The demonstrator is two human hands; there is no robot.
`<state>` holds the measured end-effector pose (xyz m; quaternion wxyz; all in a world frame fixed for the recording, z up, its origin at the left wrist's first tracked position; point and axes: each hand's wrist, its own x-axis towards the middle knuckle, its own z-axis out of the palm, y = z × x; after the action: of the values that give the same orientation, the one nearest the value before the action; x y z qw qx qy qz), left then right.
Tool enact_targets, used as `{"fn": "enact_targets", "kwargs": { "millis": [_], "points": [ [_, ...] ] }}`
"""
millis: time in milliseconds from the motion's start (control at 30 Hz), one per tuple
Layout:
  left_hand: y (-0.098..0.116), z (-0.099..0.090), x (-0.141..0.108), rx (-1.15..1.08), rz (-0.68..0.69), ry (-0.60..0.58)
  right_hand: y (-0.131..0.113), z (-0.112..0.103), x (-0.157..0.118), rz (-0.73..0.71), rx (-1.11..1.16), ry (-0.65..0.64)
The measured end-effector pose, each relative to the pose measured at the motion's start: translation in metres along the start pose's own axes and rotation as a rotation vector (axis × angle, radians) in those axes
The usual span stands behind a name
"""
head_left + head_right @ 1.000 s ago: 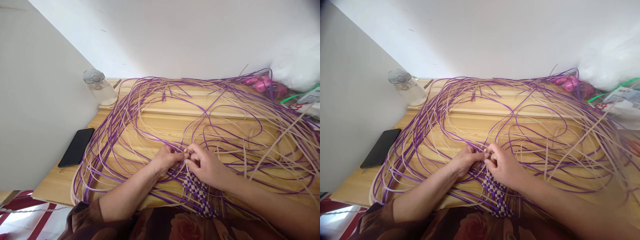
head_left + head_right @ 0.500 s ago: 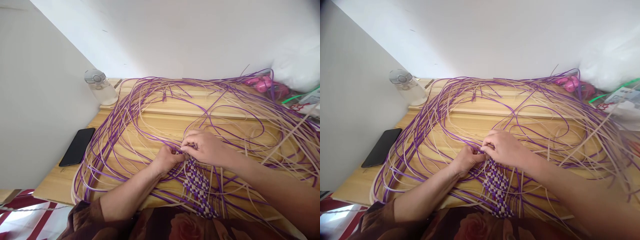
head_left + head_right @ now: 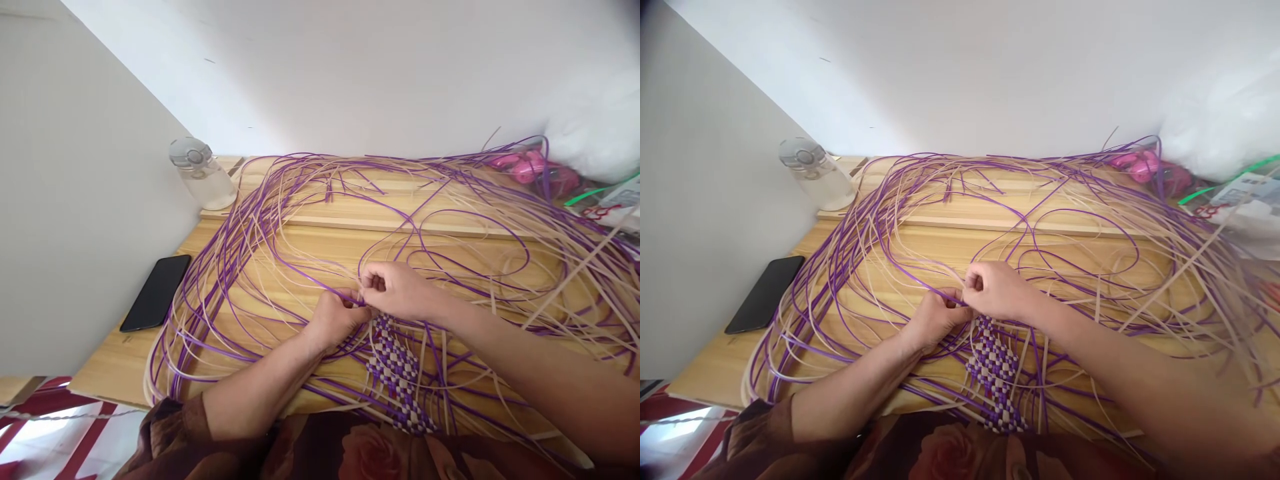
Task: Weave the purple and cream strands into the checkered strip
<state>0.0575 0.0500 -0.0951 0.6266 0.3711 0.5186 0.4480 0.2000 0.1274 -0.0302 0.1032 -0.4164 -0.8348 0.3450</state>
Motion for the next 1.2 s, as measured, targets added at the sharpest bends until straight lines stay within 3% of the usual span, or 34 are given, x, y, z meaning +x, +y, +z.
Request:
{"fn": "enact_targets", "kwargs": {
  "millis": [133,200,367,433,500,567,600,667,767,867,967,1100,1133,1200],
  "points": [
    [0.004,0.004,-0.001,-0.102,-0.052,-0.017,0.021,-0.011,0.001,0.232,0.326,0.061],
    [0.006,0.006,-0.002,-0.155,-0.069,-0.019,0.027,-0.021,-0.007,0.317,0.421,0.024],
    [0.007,0.009,-0.002,-0.204,-0.098,-0.011,0.013,-0.035,-0.029,0.223,0.474,-0.256],
    [0.006,0.009,-0.002,-0.188,-0.074,0.003,0.005,-0.03,-0.028,0.156,0.339,-0.182],
    [0.005,0.008,-0.002,-0.173,-0.053,0.012,0.001,-0.023,-0.023,0.043,0.085,0.079],
    [0.003,0.007,-0.001,-0.172,-0.035,0.005,0.003,-0.016,-0.017,-0.21,-0.21,0.281],
    [0.003,0.007,-0.001,-0.175,-0.023,-0.004,0.005,-0.015,-0.014,-0.381,-0.34,0.297],
    [0.002,0.006,-0.001,-0.182,0.0,-0.026,0.009,-0.016,-0.011,-0.691,-0.535,0.189],
    [0.002,0.006,-0.001,-0.179,0.008,-0.049,0.013,-0.025,-0.012,-0.861,-0.689,0.033],
    [0.003,0.007,-0.002,-0.175,-0.028,-0.027,0.009,-0.036,-0.021,-0.82,-0.728,0.004],
    [0.003,0.007,-0.001,-0.154,-0.056,0.001,-0.002,-0.039,-0.034,-0.66,-0.739,-0.015],
    [0.002,0.006,0.0,-0.12,-0.016,0.014,-0.018,-0.035,-0.038,-0.549,-0.506,-0.284],
    [0.003,0.005,0.0,-0.112,-0.001,0.014,-0.02,-0.033,-0.033,-0.525,-0.43,-0.292],
    [0.004,0.005,-0.001,-0.111,0.009,0.011,-0.018,-0.031,-0.019,-0.458,-0.349,-0.184]
  ]
}}
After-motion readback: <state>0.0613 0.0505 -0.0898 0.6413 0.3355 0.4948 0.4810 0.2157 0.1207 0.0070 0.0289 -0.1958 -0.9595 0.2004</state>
